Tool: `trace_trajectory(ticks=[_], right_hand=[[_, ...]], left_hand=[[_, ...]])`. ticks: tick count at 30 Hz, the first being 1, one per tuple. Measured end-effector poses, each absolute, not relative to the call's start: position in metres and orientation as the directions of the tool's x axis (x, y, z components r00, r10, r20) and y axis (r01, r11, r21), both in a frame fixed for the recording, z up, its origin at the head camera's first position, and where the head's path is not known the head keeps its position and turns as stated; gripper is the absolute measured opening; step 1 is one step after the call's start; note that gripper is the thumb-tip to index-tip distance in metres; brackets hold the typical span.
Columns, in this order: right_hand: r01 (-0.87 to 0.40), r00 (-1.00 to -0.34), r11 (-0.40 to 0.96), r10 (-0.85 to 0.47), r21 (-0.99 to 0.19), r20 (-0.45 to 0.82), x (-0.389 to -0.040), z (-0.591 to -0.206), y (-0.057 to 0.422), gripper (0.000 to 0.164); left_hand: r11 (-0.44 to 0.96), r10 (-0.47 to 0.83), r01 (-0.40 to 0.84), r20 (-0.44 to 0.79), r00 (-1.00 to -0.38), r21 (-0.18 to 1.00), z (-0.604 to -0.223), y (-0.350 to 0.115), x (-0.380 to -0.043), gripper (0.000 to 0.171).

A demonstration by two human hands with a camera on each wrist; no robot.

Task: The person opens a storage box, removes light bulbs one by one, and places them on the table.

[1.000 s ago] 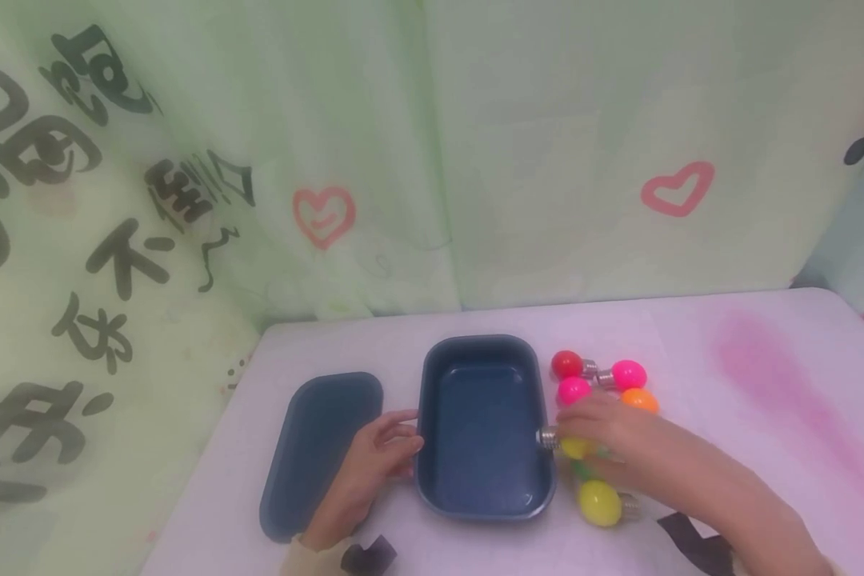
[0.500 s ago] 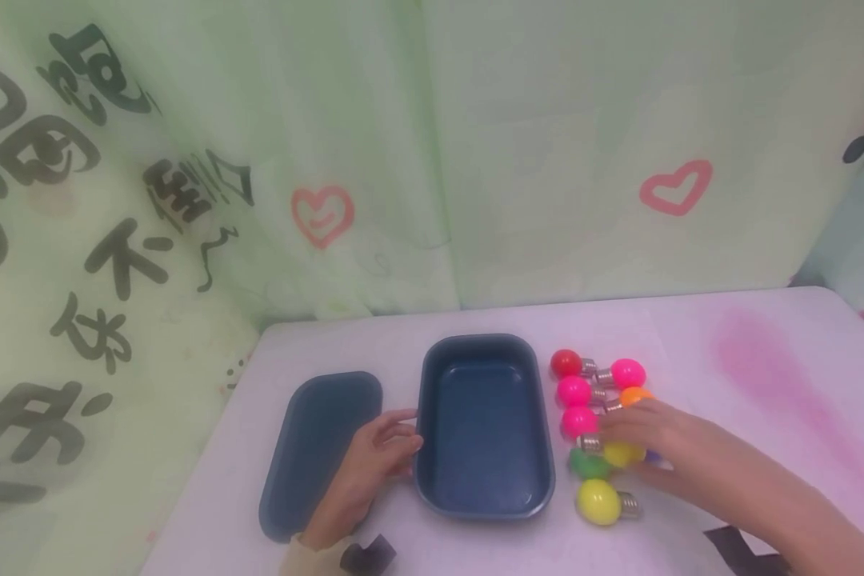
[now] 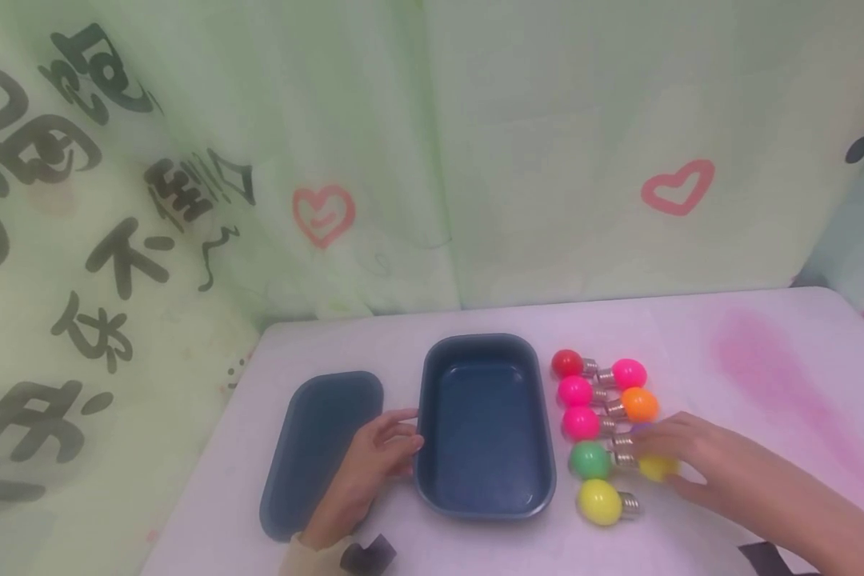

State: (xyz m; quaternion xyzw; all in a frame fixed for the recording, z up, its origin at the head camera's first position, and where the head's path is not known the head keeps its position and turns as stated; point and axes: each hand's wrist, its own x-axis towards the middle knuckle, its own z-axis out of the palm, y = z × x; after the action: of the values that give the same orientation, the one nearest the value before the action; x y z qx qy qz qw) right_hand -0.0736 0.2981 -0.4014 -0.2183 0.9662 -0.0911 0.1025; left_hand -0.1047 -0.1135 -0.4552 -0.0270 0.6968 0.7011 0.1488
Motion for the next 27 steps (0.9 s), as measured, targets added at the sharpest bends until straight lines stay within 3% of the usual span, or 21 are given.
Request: trace_trajectory(ticks=[27], right_hand=[[-0.321,-0.873,0.903,-0.398,-0.285,-0.28,-0.076,-0.431,0.306,0.04]], left_hand=[[0.023,0.166,-0.245,-0.245,-0.955,0.969,-0.453,-0.113,-0.105,0.047]])
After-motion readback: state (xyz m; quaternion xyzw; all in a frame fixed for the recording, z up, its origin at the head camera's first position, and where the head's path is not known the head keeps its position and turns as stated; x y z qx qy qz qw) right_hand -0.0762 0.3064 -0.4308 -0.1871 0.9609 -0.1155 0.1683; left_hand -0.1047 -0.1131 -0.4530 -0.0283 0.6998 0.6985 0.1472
